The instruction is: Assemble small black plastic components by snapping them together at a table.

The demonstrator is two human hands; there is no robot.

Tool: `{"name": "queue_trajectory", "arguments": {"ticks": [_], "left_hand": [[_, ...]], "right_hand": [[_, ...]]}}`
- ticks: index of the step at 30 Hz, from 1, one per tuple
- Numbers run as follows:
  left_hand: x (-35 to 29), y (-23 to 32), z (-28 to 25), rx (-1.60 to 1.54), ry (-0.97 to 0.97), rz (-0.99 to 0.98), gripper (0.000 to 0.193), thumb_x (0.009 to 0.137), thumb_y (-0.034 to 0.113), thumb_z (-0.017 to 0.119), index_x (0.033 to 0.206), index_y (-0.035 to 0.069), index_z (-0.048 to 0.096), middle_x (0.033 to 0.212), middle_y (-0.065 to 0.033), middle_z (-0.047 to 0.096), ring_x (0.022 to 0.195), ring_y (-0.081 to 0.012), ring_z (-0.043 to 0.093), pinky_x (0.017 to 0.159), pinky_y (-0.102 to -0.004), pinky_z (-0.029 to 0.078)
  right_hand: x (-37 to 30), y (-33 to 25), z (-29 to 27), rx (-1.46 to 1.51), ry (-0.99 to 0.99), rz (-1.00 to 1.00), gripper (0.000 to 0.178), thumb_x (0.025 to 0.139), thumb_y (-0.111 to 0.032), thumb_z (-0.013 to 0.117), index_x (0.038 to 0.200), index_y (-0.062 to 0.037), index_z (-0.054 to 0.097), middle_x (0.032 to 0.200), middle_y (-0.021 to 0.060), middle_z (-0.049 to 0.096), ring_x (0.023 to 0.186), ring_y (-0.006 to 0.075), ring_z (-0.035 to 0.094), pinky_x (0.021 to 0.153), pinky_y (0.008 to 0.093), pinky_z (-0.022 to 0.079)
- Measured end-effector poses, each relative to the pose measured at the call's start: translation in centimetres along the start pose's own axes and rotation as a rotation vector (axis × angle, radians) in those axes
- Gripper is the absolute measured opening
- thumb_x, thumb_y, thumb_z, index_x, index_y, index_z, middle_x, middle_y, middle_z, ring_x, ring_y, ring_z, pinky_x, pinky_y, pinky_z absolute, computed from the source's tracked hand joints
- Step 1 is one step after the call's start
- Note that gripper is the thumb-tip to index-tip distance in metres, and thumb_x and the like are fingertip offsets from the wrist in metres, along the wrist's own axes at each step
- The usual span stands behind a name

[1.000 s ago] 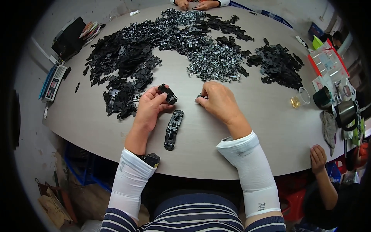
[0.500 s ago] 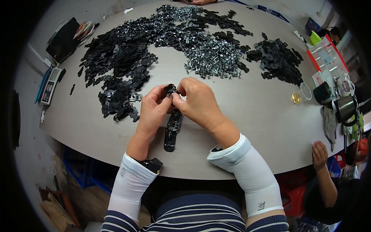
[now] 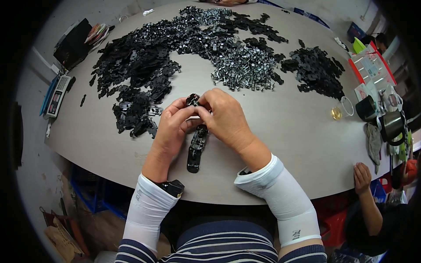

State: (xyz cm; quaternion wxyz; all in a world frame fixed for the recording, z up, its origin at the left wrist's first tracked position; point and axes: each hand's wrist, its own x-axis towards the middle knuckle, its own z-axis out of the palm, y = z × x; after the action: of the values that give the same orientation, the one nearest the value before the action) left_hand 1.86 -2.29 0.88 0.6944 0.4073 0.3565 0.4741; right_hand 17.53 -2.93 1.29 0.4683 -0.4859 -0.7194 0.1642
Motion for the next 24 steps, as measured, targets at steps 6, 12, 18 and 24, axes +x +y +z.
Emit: {"name": "queue_trajectory", "arguments": {"ticks": [6, 12, 18, 24], "left_hand": [[0.7, -1.5, -1.6, -0.02, 0.072, 0.011, 0.019, 0.097, 0.02, 0.062, 0.104, 0.003, 0.062, 0.091, -0.0015, 0.064, 0.077, -0.0083, 0.061, 0.067, -0.0233, 0.051], [1.2, -1.4, -2.7, -0.041, 0.256, 0.137, 0.016, 0.095, 0.018, 0.063, 0.098, 0.002, 0.062, 0.083, -0.0002, 0.063, 0.07, -0.0075, 0.058, 0.061, -0.0232, 0.047], [1.4, -0.5, -2.3, -0.096, 0.335, 0.11, 0.014, 0.095, 0.018, 0.063, 0.097, 0.005, 0.061, 0.081, 0.0008, 0.063, 0.069, -0.0071, 0.057, 0.061, -0.0238, 0.046], [1.6, -0.7, -2.8, -0.148, 0.35, 0.118, 0.014, 0.095, 0.018, 0.063, 0.098, 0.005, 0.06, 0.082, 0.0009, 0.062, 0.069, -0.0072, 0.057, 0.061, -0.0235, 0.047]], "right_hand": [[0.2, 0.0, -0.4, 0.075, -0.067, 0.058, 0.009, 0.082, -0.006, 0.07, 0.088, 0.0, 0.07, 0.08, 0.0091, 0.068, 0.07, 0.0175, 0.065, 0.066, 0.0283, 0.051], [3.7, 2.4, 1.0, -0.049, -0.087, -0.001, 0.011, 0.083, -0.009, 0.068, 0.089, 0.0, 0.07, 0.084, 0.011, 0.069, 0.073, 0.0202, 0.066, 0.068, 0.0313, 0.052], [10.3, 5.4, 5.6, -0.243, -0.162, -0.108, 0.015, 0.081, -0.01, 0.067, 0.092, -0.0004, 0.07, 0.089, 0.0161, 0.068, 0.082, 0.0296, 0.068, 0.075, 0.0383, 0.053], [13.7, 7.3, 9.4, -0.354, -0.201, -0.091, 0.014, 0.081, -0.011, 0.066, 0.093, -0.0037, 0.07, 0.091, 0.0148, 0.068, 0.086, 0.0315, 0.067, 0.077, 0.0407, 0.053]]}}
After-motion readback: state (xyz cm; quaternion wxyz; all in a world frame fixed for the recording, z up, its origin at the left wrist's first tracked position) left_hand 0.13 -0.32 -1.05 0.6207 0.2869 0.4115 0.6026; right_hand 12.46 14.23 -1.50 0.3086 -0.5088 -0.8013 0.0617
